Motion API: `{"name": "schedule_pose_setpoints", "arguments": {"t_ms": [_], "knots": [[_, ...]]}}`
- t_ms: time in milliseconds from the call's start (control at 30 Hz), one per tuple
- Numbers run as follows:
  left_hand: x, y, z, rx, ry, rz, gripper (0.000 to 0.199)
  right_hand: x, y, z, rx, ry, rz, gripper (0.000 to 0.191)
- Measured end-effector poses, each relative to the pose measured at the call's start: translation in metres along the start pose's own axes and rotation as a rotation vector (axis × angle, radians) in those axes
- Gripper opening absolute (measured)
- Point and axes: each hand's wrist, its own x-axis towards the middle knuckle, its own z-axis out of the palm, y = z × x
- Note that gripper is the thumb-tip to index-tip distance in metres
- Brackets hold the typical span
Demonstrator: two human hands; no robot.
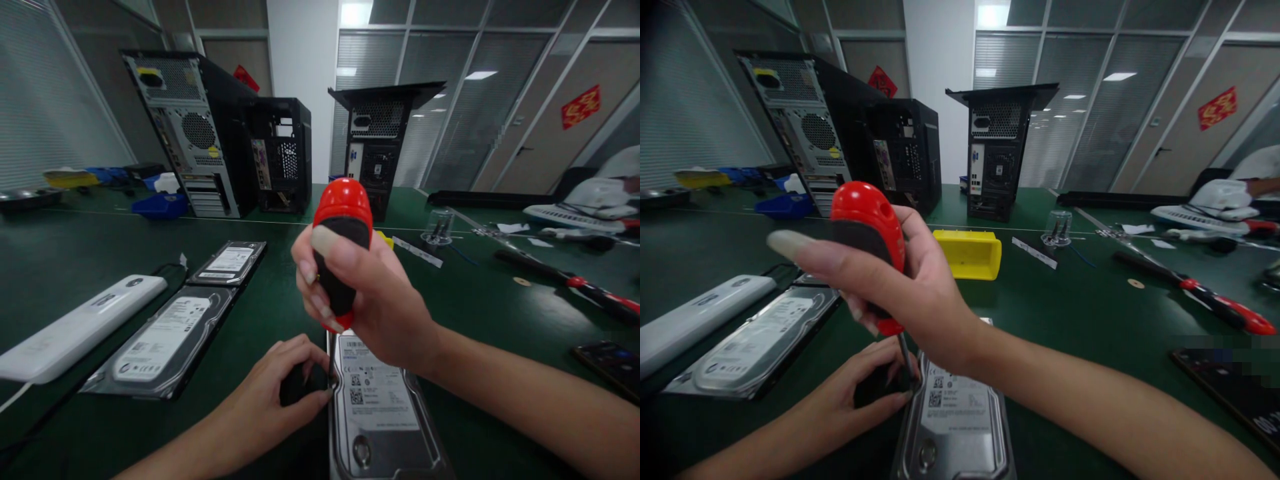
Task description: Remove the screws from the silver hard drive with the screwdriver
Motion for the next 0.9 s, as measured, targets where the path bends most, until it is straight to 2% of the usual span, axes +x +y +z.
{"name": "schedule_pose_setpoints", "arguments": {"t_ms": [100,200,333,533,633,733,900], "knots": [[-0.0012,-0.0004,-0.0002,-0.005,0.006,0.000,0.024,-0.0011,-0.0008,0.0013,0.007,-0.010,0.021,0.034],[-0.0008,0.0020,-0.0016,-0.003,-0.010,-0.006,0.023,-0.0039,-0.0033,0.0034,0.028,-0.040,-0.019,0.027],[0.0009,0.0049,-0.0027,-0.003,-0.019,-0.006,0.021,-0.0078,-0.0053,0.0041,-0.007,-0.065,-0.088,0.033],[0.0005,0.0037,-0.0010,-0.005,-0.010,-0.008,0.020,-0.0072,-0.0037,0.0023,0.010,-0.030,-0.057,0.025],[-0.0001,0.0041,-0.0009,-0.005,-0.009,-0.013,0.021,-0.0065,-0.0035,0.0018,-0.002,-0.020,0.011,0.029],[0.0007,0.0066,-0.0023,-0.003,-0.014,-0.017,0.018,-0.0063,-0.0035,0.0016,0.015,-0.025,-0.032,0.027],[0.0021,0.0091,-0.0045,-0.010,-0.025,-0.022,0.015,-0.0051,-0.0035,0.0018,0.014,-0.022,0.002,0.042]]}}
